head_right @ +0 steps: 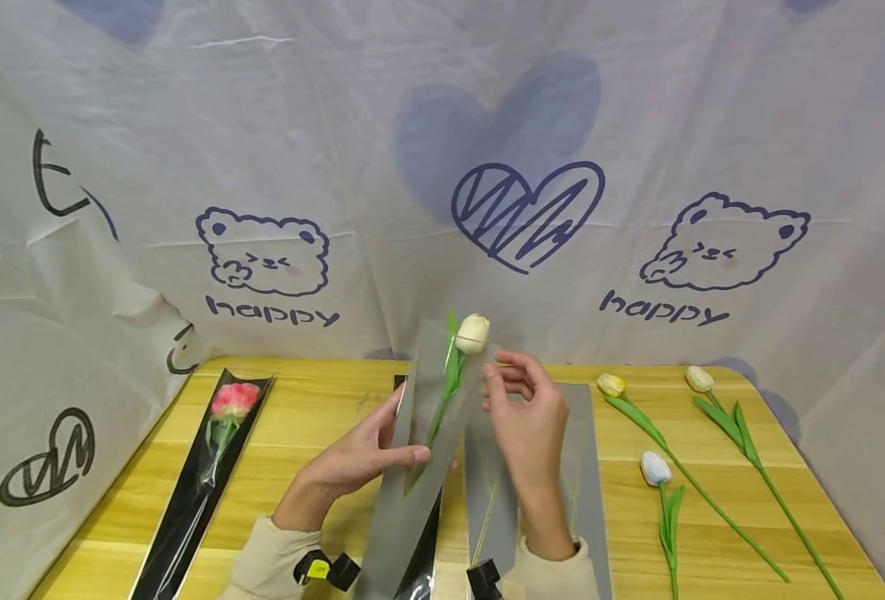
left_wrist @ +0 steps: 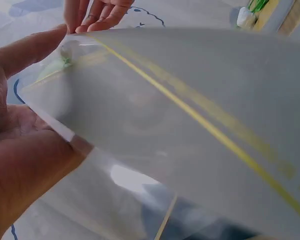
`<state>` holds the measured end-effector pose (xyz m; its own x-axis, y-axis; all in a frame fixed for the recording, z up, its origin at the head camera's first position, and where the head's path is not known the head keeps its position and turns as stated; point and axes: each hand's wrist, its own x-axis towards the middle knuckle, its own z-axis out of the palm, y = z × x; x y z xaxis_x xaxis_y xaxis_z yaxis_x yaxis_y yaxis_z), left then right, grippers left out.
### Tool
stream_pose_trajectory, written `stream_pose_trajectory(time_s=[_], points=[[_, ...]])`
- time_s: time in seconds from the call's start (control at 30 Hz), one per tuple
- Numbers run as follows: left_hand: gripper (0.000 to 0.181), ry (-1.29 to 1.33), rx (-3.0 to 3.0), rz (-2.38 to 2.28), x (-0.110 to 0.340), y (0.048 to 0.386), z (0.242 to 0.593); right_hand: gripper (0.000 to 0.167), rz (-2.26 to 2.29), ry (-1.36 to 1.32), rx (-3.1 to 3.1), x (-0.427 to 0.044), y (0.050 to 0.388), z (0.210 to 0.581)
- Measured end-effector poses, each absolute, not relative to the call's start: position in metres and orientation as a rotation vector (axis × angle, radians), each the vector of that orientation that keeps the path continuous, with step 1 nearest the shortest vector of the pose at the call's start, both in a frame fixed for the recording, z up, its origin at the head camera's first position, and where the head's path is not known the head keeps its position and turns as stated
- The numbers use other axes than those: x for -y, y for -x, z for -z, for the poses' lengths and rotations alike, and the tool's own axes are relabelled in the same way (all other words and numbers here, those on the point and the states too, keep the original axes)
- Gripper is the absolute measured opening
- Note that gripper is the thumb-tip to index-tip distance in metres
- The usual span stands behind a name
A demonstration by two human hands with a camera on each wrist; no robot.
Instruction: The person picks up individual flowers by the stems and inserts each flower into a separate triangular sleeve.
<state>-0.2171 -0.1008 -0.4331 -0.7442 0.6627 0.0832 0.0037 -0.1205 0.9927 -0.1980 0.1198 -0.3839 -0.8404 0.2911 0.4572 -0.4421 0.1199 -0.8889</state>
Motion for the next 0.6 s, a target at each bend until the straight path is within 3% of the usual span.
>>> stream_pose_trajectory(time_s=[0.2,0.33,0.6], points=[[0.089,-0.777,-1.724,-1.936,0.1,0.216,0.43,0.026,-1.808,-0.206,1.928,-0.128,0.198,0.385],[0.096,-0.766,-1.733,-1.979,0.103,0.214,0.426,0.029,-1.862,-0.292,1.96,-0.134,0.199,0.385],[0.098,-0.766,-1.883,-2.033,0.103,0.212,0.418,0.018,-1.929,-0.507,2.081,-0.129,0.197,0.385]])
